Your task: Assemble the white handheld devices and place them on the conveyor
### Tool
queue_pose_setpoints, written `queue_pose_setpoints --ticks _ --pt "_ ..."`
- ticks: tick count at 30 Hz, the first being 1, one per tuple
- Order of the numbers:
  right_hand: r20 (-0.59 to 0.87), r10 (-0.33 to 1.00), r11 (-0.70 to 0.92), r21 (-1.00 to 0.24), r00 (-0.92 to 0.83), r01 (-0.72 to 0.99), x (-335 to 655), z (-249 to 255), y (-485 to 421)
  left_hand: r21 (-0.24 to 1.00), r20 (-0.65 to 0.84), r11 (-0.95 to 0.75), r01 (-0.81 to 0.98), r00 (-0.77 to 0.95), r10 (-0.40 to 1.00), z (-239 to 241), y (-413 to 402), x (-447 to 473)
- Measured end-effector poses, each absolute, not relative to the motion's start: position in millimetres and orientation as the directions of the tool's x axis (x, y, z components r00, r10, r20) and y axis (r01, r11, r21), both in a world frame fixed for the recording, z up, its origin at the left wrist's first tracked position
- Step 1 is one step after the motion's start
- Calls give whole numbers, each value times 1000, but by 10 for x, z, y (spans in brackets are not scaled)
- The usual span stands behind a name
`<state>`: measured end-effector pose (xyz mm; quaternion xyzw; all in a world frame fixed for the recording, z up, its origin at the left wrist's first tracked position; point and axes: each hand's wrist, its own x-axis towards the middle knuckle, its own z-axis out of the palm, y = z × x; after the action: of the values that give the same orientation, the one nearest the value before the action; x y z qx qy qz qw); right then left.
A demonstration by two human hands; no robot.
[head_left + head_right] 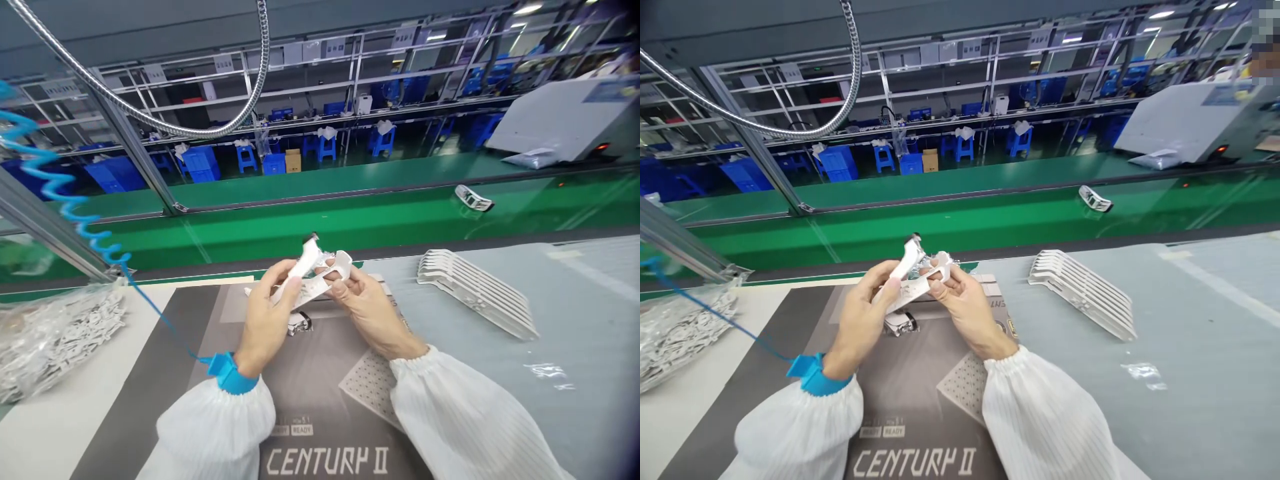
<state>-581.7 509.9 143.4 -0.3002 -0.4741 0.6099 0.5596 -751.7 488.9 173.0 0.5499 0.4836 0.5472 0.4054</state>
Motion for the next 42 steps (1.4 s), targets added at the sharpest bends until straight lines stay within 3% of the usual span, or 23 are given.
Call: queue_pose_setpoints --ticks 5,8,11,14,17,20,23,25,28,32,34,37,40,42 --pt "162 976 104 -933 -143 -345 -5828 1394 5119 926 252 -242 291 4 968 1728 4816 -7483" --pt "134 982 57 -879 -130 -474 -5879 1482 5088 845 367 -354 401 48 929 1692 4790 -7452" --pt "-15 987 -127 -692 -162 -711 -5940 1607 5030 571 505 -501 651 203 839 1634 4733 -7384" --pt "-173 970 -236 -485 -172 -842 -5945 1663 4986 262 432 -527 809 390 813 1584 4654 -7289" --pt "-208 962 -244 -386 -174 -889 -5890 1661 4985 128 373 -539 833 462 804 1573 4627 -7248" --pt "-142 949 -316 -413 -282 -854 -5854 1680 5001 150 429 -473 868 373 823 1597 4681 -7318" --pt "4 933 -303 -534 -361 -789 -5915 1700 4975 275 587 -413 868 189 787 1652 4734 -7413" --pt "58 930 -259 -600 -364 -757 -6009 1679 4924 358 662 -463 811 128 738 1688 4735 -7423" --pt "23 947 -232 -639 -320 -734 -6161 1600 4829 404 685 -531 744 138 715 1709 4706 -7346" --pt "-47 968 -217 -660 -248 -719 -6224 1531 4768 366 719 -573 734 168 675 1704 4673 -7248" --pt "-70 961 -240 -688 -266 -685 -6186 1552 4781 377 680 -576 726 205 704 1719 4657 -7265" --pt "-52 958 -221 -759 -281 -613 -6092 1599 4855 456 495 -503 734 260 829 1780 4670 -7420" --pt "-12 995 -57 -881 -99 -469 -6004 1570 4970 583 255 -298 756 178 950 1891 4829 -7750" --pt "29 998 42 -972 57 -231 -5966 1506 5023 613 150 -118 781 32 988 1985 5058 -8040"
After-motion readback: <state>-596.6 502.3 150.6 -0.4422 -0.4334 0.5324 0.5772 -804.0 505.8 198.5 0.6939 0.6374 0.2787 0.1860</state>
